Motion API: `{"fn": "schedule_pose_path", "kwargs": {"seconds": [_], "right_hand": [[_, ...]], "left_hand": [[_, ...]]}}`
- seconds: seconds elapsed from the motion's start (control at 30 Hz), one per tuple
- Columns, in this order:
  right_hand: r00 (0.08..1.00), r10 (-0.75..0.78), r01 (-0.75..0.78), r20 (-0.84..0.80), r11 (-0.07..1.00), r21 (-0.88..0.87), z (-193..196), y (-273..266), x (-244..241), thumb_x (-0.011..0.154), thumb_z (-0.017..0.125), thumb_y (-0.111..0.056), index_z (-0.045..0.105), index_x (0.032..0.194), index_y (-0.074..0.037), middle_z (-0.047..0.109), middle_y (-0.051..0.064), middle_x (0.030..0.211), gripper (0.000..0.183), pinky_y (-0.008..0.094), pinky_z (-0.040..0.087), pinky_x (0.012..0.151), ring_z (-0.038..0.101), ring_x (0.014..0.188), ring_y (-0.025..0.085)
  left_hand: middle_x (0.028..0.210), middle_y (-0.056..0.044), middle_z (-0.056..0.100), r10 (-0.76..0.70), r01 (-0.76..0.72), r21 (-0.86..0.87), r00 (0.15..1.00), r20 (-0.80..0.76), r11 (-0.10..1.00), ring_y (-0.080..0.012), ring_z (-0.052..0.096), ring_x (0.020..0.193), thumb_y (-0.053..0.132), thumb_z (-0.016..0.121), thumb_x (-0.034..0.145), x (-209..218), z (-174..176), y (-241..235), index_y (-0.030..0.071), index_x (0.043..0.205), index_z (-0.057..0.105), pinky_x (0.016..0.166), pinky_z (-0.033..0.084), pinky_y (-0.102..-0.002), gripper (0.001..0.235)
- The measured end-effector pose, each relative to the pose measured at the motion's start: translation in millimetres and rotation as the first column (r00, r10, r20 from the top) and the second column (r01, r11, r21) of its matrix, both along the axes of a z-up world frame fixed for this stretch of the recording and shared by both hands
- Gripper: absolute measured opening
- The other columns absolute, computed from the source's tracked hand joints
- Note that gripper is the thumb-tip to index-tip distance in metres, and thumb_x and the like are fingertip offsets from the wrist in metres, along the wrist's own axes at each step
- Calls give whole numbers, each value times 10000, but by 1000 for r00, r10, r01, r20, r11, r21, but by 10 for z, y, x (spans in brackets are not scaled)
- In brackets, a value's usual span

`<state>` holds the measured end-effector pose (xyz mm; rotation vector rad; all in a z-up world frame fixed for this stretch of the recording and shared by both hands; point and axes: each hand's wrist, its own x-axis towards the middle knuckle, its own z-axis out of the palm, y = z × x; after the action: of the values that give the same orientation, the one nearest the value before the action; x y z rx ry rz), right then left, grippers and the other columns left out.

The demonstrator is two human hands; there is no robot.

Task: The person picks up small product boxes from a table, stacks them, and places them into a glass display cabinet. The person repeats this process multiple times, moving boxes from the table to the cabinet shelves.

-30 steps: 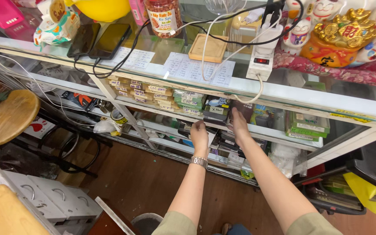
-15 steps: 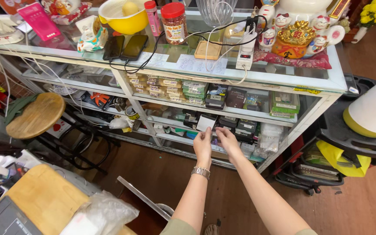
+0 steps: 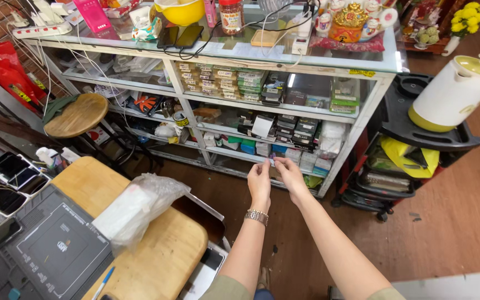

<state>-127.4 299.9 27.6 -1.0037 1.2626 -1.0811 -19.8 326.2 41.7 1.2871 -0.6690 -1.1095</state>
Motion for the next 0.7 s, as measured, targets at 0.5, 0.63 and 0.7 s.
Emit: {"fn": "schedule_pose_path", "kwargs": {"seconds": [0.5,0.63,0.7], "right_hand": [[992,-104,104,73,995,4,258,2484,496,1010,568,-275,642,1308,-114,677,51,1273,347,361,517,951,627,1169,183],[982,-173,172,78,985,22,189,3356,873,1004,574,-252,640,1316,-103,664,57,1287,351,380,540,969,613,1194,184],[981,-167,165,101,986,24,234,3722,1039,1005,572,-247,632,1329,-109,655,56,1295,357,387,540,978,603,1203,188]], "left_hand": [[899,-42,740,-135,138,-66,990,49,988,-120,654,832,279,684,947,480,243,2331,12,946,724,751,514,-286,270],[896,-39,720,-175,179,-45,982,75,983,-117,622,829,285,672,965,883,152,3133,12,952,719,749,497,-282,278],[888,-40,709,-178,181,-35,981,83,983,-120,604,815,289,658,977,1032,187,3483,10,950,720,735,484,-289,287]]}}
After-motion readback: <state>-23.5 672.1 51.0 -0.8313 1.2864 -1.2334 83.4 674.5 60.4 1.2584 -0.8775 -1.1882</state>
